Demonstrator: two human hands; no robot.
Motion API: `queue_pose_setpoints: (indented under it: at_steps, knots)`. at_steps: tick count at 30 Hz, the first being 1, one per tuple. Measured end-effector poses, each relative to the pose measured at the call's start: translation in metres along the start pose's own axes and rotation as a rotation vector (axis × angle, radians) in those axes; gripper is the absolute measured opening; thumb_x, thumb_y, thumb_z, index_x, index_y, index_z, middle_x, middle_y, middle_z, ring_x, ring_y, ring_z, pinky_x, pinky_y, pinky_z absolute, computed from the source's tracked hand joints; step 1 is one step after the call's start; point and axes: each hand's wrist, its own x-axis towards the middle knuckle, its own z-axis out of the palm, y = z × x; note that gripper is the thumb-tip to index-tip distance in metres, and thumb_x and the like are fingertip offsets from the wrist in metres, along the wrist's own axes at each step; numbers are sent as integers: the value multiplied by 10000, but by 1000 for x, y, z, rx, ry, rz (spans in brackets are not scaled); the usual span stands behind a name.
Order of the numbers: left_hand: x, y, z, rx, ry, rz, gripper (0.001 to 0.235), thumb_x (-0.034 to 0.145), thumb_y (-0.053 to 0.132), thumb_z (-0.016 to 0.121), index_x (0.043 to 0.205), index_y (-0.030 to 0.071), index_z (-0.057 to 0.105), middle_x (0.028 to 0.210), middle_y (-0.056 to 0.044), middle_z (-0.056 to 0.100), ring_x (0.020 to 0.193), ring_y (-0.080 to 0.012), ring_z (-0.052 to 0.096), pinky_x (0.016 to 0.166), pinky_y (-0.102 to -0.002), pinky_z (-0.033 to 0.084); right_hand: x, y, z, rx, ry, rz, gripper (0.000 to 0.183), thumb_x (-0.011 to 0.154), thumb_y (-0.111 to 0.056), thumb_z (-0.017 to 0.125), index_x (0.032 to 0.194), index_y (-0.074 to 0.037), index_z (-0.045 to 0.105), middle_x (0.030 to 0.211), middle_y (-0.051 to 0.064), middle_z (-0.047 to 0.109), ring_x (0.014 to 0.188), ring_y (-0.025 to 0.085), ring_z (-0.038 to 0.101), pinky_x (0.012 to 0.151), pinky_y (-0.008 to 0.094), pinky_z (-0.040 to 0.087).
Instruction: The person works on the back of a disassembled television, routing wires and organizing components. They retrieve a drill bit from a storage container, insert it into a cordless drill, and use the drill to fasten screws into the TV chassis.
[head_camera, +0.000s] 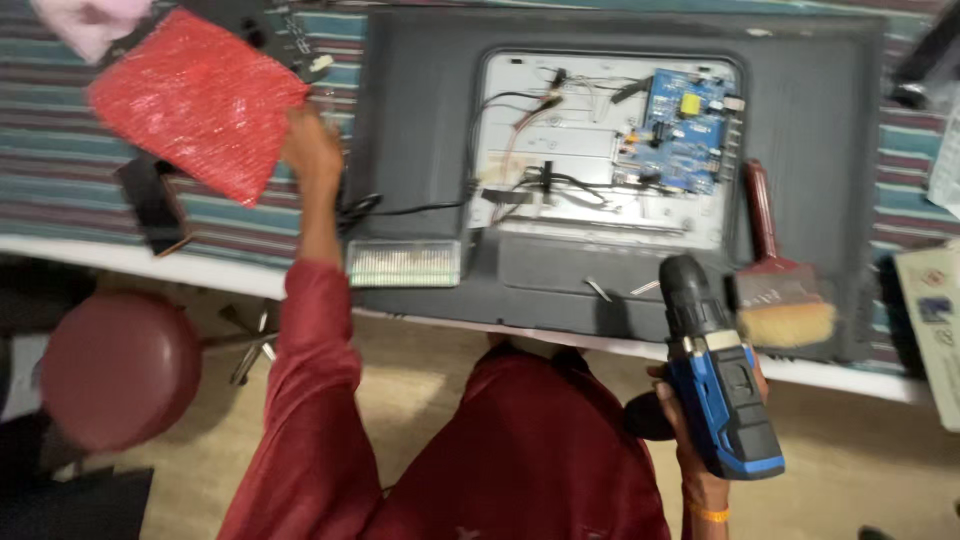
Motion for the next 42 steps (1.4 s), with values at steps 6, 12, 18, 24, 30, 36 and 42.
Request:
queue_pose_setpoints:
  at_steps: [6, 12, 18, 24, 30, 36, 42]
  knots:
    - [-116, 176, -77, -852, -419, 233, 130, 895, 98, 664, 1006, 82, 727, 1001, -93, 715, 866, -253, 741, 764, -378, 587, -2, -10, -15, -104, 123, 178, 501, 971, -31, 700, 1411, 1, 461, 1088, 168, 713, 1004, 272, 734, 905, 389, 603]
    - [-202, 262, -96, -788, -623, 1007, 278, 898, 173, 743, 1143, 60, 680, 1162, -117, 627, 1075, -315, 582, 944, -457, 469, -6, -16, -22, -102, 202, 158, 471, 945, -37, 698, 1360, 6, 481, 1056, 145, 712, 968, 235, 732, 889, 354, 595]
    - [-205, 250, -82, -751, -549, 995, 216, 868, 42, 685, 1083, 61, 678, 1210, -122, 630, 1170, -313, 576, 955, -437, 465, -10, -18, -22, -31, 230, 146, 728, 906, -19, 721, 1487, -23, 282, 1100, 160, 687, 938, 268, 745, 848, 384, 620]
    - [-219, 251, -68, -1267, -790, 310, 148, 971, 76, 677, 1116, 49, 678, 1024, -79, 674, 963, -208, 642, 866, -349, 559, -8, -10, -22, -44, 96, 79, 710, 875, 8, 746, 1430, -30, 305, 1173, 207, 662, 976, 300, 761, 871, 416, 630]
    - [-221, 259, -58, -2152, -1110, -530, 148, 999, 77, 692, 1109, -20, 672, 901, -32, 614, 797, -126, 557, 709, -267, 485, 1, 4, -16, 88, -68, 112, 785, 811, -49, 818, 1392, -57, 291, 1192, 199, 670, 968, 295, 759, 837, 422, 647]
    - [-223, 264, -66, -2297, -1102, -526, 216, 1037, 240, 690, 1014, 30, 645, 831, -10, 575, 757, -121, 554, 689, -260, 463, 7, 5, -9, 71, -148, 170, 743, 793, -40, 829, 1354, -42, 342, 1158, 204, 698, 953, 295, 761, 803, 430, 652]
    - [-231, 259, -66, -2106, -924, -507, 315, 1000, 372, 669, 912, 74, 623, 770, -9, 592, 712, -153, 626, 670, -299, 519, 8, -7, -8, -290, -206, -37, 776, 706, -143, 907, 1338, -32, 471, 1092, 128, 739, 954, 224, 743, 884, 360, 598]
